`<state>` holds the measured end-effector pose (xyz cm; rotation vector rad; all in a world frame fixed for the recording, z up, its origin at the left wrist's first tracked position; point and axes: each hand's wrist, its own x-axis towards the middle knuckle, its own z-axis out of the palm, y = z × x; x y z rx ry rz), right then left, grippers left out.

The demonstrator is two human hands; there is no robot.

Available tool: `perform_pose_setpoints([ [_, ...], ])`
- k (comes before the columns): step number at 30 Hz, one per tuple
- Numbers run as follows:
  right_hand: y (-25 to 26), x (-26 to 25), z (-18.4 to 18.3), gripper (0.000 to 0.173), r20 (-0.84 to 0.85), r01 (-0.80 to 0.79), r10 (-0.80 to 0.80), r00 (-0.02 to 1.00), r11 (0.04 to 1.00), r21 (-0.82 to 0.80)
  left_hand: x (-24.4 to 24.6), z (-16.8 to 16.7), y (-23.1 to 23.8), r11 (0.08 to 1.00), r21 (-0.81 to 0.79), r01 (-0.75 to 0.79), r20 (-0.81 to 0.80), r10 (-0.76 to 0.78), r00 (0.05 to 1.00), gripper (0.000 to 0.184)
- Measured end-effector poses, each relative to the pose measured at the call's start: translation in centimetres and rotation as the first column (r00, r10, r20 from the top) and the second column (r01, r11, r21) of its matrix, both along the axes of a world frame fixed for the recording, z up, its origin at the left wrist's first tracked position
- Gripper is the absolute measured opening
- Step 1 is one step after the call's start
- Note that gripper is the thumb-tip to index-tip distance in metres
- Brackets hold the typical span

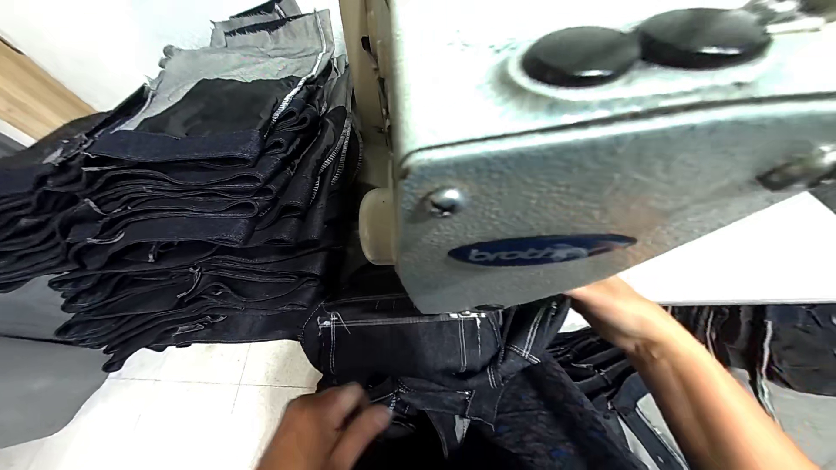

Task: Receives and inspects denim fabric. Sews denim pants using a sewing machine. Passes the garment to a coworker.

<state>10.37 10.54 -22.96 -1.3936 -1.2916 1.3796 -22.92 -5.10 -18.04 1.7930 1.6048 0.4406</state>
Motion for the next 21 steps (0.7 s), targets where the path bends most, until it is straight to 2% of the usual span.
perform_pose_setpoints([
  [2, -0.6, 0.0, -1.3, 0.052, 0.061, -0.005, 0.006, 0.998, 1.0, -0.023, 3.4, -0.6, 0.7, 0.999, 0.045, -0.015, -0.018, 0.016, 1.0, 0.04],
  [4, -0.6, -0.2, -2.2, 0.05, 0.07, -0.016, 0.02, 0.997, 0.998, -0.057, 6.2, -1.4, 1.6, 0.985, 0.149, -0.085, -0.176, 0.111, 0.978, 0.053],
  [6, -0.3, -0.4, -3.0, 0.046, -0.017, -0.017, 0.016, 1.0, 0.996, -0.084, 8.0, -2.5, 2.9, 0.941, 0.321, -0.112, -0.321, 0.219, 0.921, 0.071],
  [8, -0.1, -0.3, -4.0, 0.041, -0.096, -0.008, 0.003, 0.995, 0.998, -0.055, 9.3, -3.2, 4.3, 0.908, 0.394, -0.143, -0.371, 0.3, 0.879, 0.081],
  [9, -0.2, -0.1, -4.1, 0.039, -0.116, 0.003, -0.006, 0.993, 1.0, -0.027, 9.7, -3.3, 5.0, 0.903, 0.393, -0.176, -0.349, 0.323, 0.879, 0.079],
  [10, -0.5, 0.3, -3.9, 0.039, -0.126, 0.014, -0.014, 0.992, 1.0, 0.002, 9.6, -3.6, 5.5, 0.89, 0.401, -0.216, -0.288, 0.347, 0.893, 0.069],
  [11, -1.1, 0.8, -3.5, 0.04, -0.133, 0.021, -0.017, 0.991, 0.999, 0.03, 8.8, -4.3, 5.9, 0.861, 0.438, -0.259, -0.197, 0.373, 0.907, 0.055],
  [13, -2.9, 1.9, -2.5, 0.043, -0.134, 0.02, -0.007, 0.991, 0.995, 0.094, 6.1, -5.2, 6.1, 0.819, 0.473, -0.326, -0.082, 0.409, 0.909, 0.045],
  [15, -4.7, 1.9, -2.2, 0.042, -0.144, -0.013, 0.035, 0.989, 0.989, 0.15, 2.9, -5.7, 5.8, 0.798, 0.467, -0.381, -0.056, 0.457, 0.888, 0.045],
  [17, -5.8, 0.0, -2.9, 0.042, -0.205, -0.017, 0.041, 0.978, 0.993, 0.116, 0.3, -6.6, 5.9, 0.76, 0.525, -0.384, -0.078, 0.492, 0.867, 0.046],
  [19, -5.2, -1.5, -3.5, 0.044, -0.299, 0.05, -0.047, 0.953, 0.999, 0.004, 0.1, -6.2, 6.4, 0.762, 0.522, -0.384, -0.105, 0.504, 0.857, 0.046],
  [21, -4.1, -1.7, -3.6, 0.041, -0.318, 0.116, -0.124, 0.94, 0.992, -0.044, 1.1, -5.2, 7.1, 0.767, 0.51, -0.388, -0.122, 0.511, 0.851, 0.049],
])
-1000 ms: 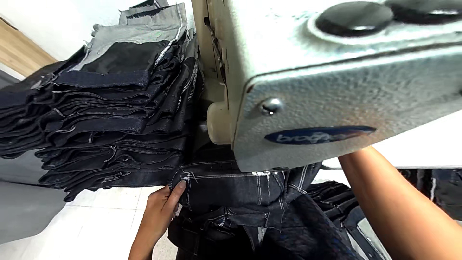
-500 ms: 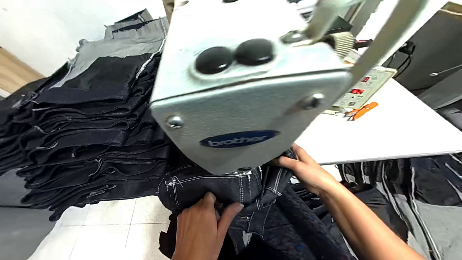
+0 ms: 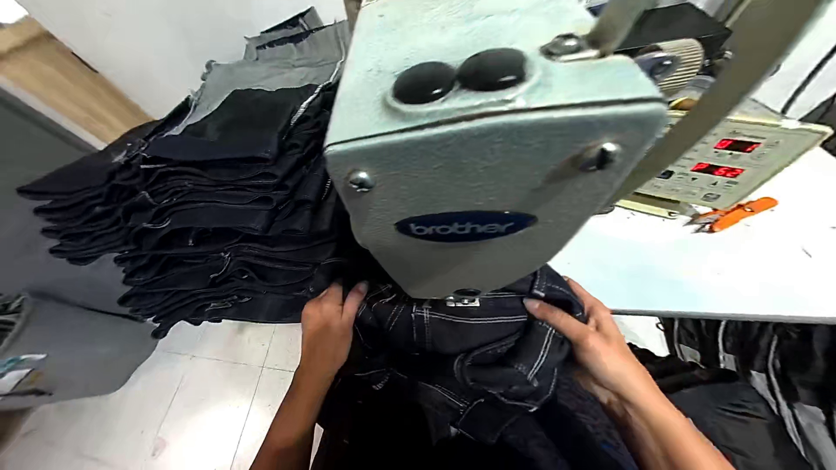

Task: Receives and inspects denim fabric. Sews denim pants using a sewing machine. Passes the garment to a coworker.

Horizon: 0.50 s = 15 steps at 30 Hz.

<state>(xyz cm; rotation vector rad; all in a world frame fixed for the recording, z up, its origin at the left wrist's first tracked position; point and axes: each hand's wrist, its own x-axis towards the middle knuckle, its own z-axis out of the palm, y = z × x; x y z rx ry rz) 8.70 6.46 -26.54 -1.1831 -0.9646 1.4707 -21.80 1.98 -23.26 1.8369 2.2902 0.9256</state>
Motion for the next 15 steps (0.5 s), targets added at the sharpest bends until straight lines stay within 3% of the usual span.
perform_pose_setpoints([
  [3, 0.5, 0.6, -0.4, 0.033, -0.009, 0.073, -0.073, 0.997, 0.997, 0.003, 1.2, 1.4, 0.8, 1.0, -0.006, 0.029, 0.004, -0.029, 1.0, 0.05],
  [8, 0.3, 1.6, -0.4, 0.029, 0.016, 0.129, -0.129, 0.991, 0.991, 0.029, 1.6, 1.1, 0.8, 0.998, 0.027, 0.051, 0.033, -0.052, 0.998, 0.047],
  [12, 0.4, 4.3, 0.0, 0.043, 0.146, -0.079, 0.071, 0.987, 0.996, 0.05, 1.2, 0.3, -0.5, 0.997, 0.033, 0.075, 0.049, -0.077, 0.996, 0.049],
  [15, -0.8, 5.4, -1.0, 0.052, 0.216, -0.138, 0.12, 0.969, 0.988, 0.071, 1.0, 0.3, -1.8, 0.993, -0.055, 0.103, 0.093, -0.098, 0.991, 0.057],
])
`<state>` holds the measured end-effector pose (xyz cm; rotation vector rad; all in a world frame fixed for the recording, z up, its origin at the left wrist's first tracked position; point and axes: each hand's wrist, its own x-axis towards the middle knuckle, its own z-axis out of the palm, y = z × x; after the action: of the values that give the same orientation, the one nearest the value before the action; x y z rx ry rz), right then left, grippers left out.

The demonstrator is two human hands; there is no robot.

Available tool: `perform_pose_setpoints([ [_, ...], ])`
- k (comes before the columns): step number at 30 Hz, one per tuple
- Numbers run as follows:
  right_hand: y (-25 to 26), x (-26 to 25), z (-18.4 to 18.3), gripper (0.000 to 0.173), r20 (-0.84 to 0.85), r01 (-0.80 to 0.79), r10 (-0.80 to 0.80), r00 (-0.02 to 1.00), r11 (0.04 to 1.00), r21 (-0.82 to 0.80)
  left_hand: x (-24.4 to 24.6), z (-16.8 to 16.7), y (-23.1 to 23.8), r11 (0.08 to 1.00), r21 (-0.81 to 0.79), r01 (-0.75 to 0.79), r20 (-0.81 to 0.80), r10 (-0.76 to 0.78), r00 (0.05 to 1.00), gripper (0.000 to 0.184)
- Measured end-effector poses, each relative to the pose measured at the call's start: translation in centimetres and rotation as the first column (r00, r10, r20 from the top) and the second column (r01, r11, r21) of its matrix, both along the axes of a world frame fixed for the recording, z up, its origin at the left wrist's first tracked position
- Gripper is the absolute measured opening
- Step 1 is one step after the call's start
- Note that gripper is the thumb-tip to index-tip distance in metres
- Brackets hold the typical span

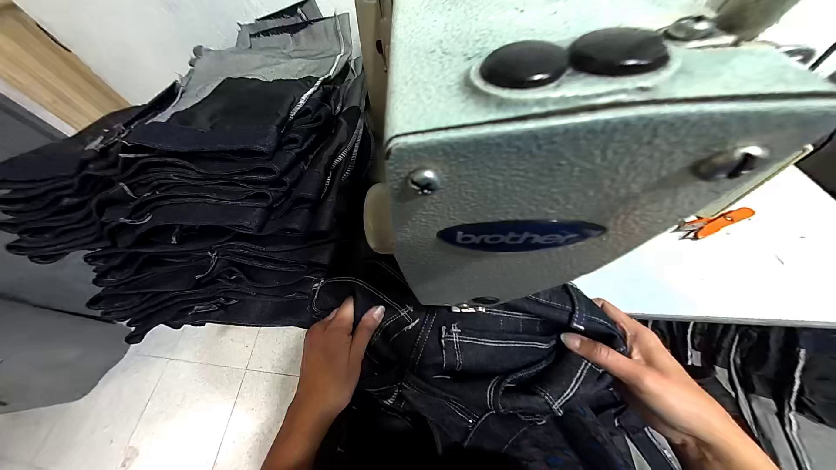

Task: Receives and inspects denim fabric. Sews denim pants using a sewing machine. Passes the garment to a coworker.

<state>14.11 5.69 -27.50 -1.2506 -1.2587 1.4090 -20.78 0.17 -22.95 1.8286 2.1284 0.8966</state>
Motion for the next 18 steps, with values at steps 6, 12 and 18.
perform_pose_setpoints([
  [6, -2.4, 0.1, -0.2, 0.076, -0.117, -0.006, -0.005, 0.993, 0.996, -0.094, 0.2, -0.7, -1.6, 0.996, 0.079, 0.033, -0.018, -0.032, 0.999, 0.055],
  [12, -2.7, 1.6, -0.4, 0.051, -0.428, -0.192, 0.169, 0.888, 0.981, -0.011, -0.5, -1.4, -1.6, 0.989, 0.133, 0.065, -0.012, -0.064, 0.998, 0.055],
  [18, -3.9, 0.2, 0.5, 0.03, -0.792, -0.292, 0.199, 0.578, 0.956, 0.028, -0.2, -0.5, -1.0, 1.0, 0.018, -0.023, 0.022, 0.022, 0.999, 0.055],
])
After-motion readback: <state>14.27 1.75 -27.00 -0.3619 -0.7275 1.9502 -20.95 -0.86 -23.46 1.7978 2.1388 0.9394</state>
